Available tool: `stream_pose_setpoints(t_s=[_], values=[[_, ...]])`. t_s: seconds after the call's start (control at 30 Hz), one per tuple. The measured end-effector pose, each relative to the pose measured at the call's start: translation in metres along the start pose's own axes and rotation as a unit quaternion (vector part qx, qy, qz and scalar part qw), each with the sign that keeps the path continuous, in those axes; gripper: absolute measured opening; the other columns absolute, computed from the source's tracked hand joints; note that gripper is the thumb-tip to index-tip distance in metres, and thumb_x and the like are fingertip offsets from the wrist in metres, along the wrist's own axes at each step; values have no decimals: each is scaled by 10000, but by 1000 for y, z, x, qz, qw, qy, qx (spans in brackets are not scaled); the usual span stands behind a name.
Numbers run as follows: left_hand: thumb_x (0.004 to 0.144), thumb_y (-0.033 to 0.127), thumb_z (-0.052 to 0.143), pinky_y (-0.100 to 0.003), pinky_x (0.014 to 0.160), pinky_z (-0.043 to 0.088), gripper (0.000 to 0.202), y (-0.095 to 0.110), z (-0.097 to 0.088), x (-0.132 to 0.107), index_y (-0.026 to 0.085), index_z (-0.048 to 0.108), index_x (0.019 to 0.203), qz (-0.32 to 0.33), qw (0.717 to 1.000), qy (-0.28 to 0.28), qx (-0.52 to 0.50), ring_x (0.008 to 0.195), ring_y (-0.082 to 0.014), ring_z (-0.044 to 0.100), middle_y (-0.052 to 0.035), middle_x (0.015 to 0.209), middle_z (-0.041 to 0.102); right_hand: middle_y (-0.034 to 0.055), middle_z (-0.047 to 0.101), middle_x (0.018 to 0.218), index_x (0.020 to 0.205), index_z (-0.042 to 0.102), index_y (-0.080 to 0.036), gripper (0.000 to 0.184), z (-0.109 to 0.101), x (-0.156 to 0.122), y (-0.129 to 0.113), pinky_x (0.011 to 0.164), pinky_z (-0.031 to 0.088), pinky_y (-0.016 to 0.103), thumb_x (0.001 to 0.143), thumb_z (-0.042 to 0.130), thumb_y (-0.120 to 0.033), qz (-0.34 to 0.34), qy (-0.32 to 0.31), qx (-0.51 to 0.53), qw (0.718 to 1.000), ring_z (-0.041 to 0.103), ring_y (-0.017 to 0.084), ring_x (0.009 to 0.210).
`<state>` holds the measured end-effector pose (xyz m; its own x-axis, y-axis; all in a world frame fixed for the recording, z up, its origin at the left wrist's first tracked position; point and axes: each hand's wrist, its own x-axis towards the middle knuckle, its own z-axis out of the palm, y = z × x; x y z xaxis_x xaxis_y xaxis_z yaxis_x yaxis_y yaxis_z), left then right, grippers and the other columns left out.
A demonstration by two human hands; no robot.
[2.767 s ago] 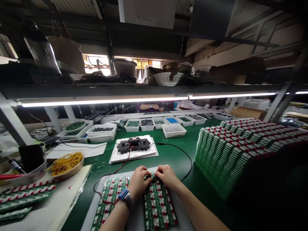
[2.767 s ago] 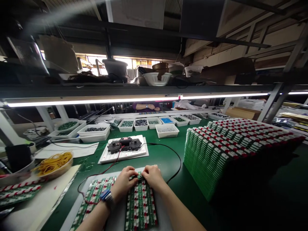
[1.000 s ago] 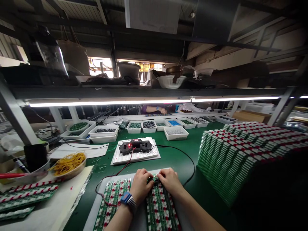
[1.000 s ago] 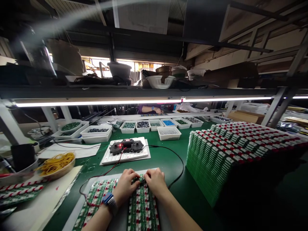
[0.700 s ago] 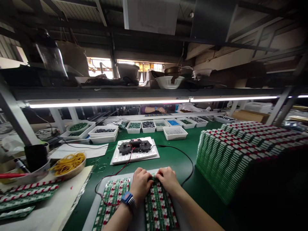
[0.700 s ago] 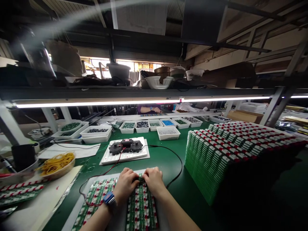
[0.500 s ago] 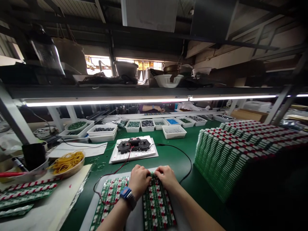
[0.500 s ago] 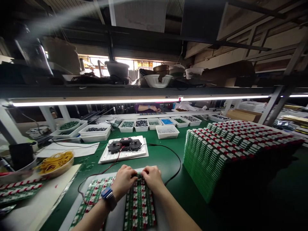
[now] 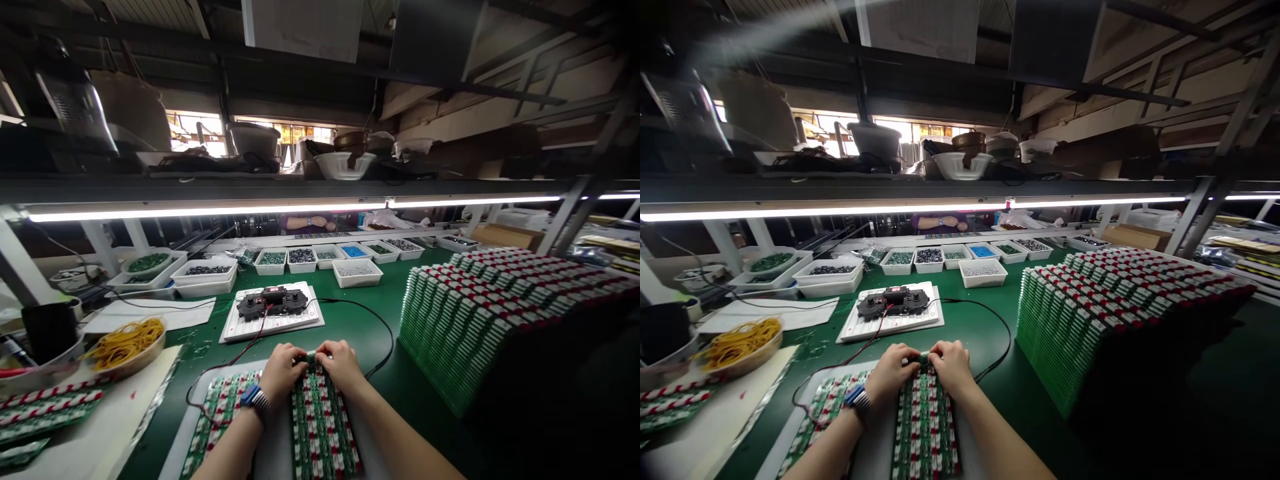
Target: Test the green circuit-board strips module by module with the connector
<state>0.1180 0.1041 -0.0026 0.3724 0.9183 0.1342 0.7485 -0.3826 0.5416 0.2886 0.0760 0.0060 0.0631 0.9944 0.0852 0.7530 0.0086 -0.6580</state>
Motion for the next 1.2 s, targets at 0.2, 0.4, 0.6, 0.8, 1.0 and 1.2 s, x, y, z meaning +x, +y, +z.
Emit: stream_pose_setpoints(t_s=[0.2,0.4,0.6,0.8,1.0,1.2], values=[[814,243,623,-314,894,448,216,-2,2,1,194,759,975,7,1000,8,-10,977,-233,575,-65,923,674,-16,755,894,806,744,-256,171,-2,1,2,865,331,299,870,585,-263,12,-16,9,1000,578,216,997],[820,261,628,-321,890,452,220,-4,4,1,218,768,984,16,1000,6,0,975,-243,570,-67,910,665,-11,754,886,789,743,-258,199,-2,5,5,850,324,295,881,569,-283,0,-27,-8,1000,578,217,1001],[846,275,610,-311,898,444,232,-5,6,1,226,766,1011,9,1000,-11,13,990,-241,567,-69,935,670,7,751,898,783,736,-245,231,4,4,6,815,326,293,905,553,-314,1,-1,-30,1000,584,220,974],[857,279,601,-312,894,443,232,-3,7,0,216,762,1011,2,1000,-8,15,989,-241,571,-73,948,673,15,750,914,785,725,-241,225,8,1,3,806,341,282,905,542,-289,12,8,-43,999,585,221,979],[860,278,592,-298,908,435,242,0,6,-1,211,749,1031,-4,1000,-12,24,1018,-237,569,-75,983,673,-1,748,896,797,721,-244,161,4,10,-3,775,356,273,852,572,-264,68,-26,-39,997,599,213,980],[854,281,583,-307,911,432,250,0,6,0,220,750,1030,-9,999,-21,28,1025,-242,570,-76,991,676,-6,748,860,777,721,-233,141,3,21,-1,673,360,246,800,582,-233,80,-59,-41,994,636,184,863]])
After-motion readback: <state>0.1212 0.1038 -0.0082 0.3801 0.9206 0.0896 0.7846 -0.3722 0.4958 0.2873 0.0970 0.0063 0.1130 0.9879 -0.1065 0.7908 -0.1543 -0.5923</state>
